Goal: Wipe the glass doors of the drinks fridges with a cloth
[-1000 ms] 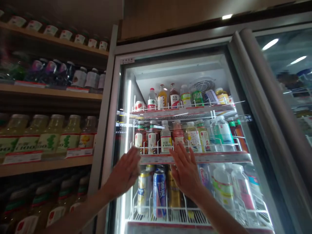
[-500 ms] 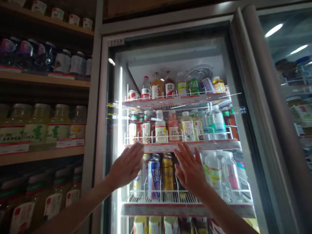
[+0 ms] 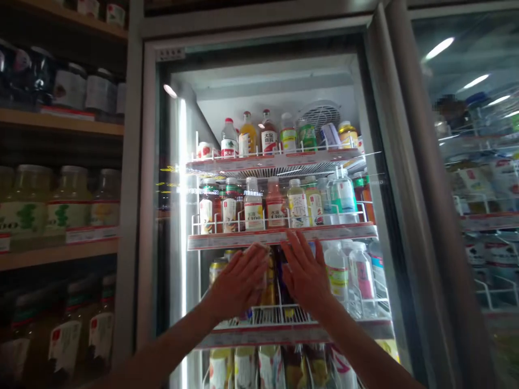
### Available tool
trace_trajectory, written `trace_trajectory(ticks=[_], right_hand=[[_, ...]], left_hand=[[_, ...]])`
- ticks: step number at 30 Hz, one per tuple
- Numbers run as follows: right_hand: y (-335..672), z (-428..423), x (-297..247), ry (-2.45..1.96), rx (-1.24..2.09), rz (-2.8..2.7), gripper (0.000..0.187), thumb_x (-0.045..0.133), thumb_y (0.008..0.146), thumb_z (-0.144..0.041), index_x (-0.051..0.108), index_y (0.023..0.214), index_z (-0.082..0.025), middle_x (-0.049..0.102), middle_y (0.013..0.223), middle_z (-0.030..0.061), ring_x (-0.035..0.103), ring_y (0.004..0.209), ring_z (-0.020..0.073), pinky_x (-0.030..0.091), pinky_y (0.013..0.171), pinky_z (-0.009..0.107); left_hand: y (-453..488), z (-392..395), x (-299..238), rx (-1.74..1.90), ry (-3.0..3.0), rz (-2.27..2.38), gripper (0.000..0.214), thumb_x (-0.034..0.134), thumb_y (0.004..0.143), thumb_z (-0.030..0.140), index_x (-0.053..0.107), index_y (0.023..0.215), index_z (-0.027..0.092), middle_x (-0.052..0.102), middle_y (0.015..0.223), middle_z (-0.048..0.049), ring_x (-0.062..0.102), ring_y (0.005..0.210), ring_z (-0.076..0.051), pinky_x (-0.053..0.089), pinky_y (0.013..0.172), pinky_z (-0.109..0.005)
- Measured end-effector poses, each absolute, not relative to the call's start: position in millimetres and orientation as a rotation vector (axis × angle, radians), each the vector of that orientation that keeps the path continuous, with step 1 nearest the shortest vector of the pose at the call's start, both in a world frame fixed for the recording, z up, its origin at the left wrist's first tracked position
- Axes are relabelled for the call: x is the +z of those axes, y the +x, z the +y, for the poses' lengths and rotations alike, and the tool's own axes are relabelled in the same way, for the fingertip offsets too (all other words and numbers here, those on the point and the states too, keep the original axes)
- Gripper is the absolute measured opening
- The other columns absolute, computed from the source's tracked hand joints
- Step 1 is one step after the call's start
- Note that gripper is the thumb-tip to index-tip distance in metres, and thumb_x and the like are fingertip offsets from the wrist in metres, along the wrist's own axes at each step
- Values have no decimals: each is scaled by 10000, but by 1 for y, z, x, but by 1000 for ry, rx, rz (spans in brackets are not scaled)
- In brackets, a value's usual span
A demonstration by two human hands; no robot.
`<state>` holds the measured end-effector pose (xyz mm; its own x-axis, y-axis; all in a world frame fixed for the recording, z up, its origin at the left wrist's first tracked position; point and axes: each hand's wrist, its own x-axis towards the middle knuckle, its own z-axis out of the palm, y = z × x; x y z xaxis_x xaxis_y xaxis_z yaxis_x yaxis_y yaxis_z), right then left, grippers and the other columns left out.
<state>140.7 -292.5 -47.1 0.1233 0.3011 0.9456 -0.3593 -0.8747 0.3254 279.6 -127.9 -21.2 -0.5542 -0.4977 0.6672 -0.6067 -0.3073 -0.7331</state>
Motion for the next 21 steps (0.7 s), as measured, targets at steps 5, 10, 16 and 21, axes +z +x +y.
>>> trace_trajectory(ticks=[5,10,16,21], right_hand=[[128,-309,-40,1885,1839,-157,637,423,901,-235,145,1474,-209,365,1465,106,231,1399,226,162,1133,492],[101,-330,-40,1844,1854,-196,665,425,900,-219,102,1480,-226,319,1491,89,213,1405,216,156,1139,475],[67,-354,-49,1829,1837,-236,660,424,897,-228,116,1480,-223,289,1504,80,222,1402,219,162,1141,471],[46,-370,-54,1835,1818,-289,651,420,896,-222,130,1478,-228,331,1485,84,241,1395,221,193,1133,477]], left_hand=[[260,-152,-10,1949,1541,-1411,533,393,881,276,323,1375,86,182,1529,-126,71,1425,-251,213,1131,-421],[244,-176,-17,2035,1428,-1901,502,363,895,371,393,1349,161,226,1526,-59,135,1419,-232,172,1148,-401],[218,-204,-25,2058,1452,-1913,490,359,903,355,404,1341,141,264,1512,-81,154,1414,-243,149,1153,-424],[193,-233,-18,2019,1414,-1896,479,362,910,340,396,1348,151,280,1506,-73,129,1420,-226,171,1147,-402]])
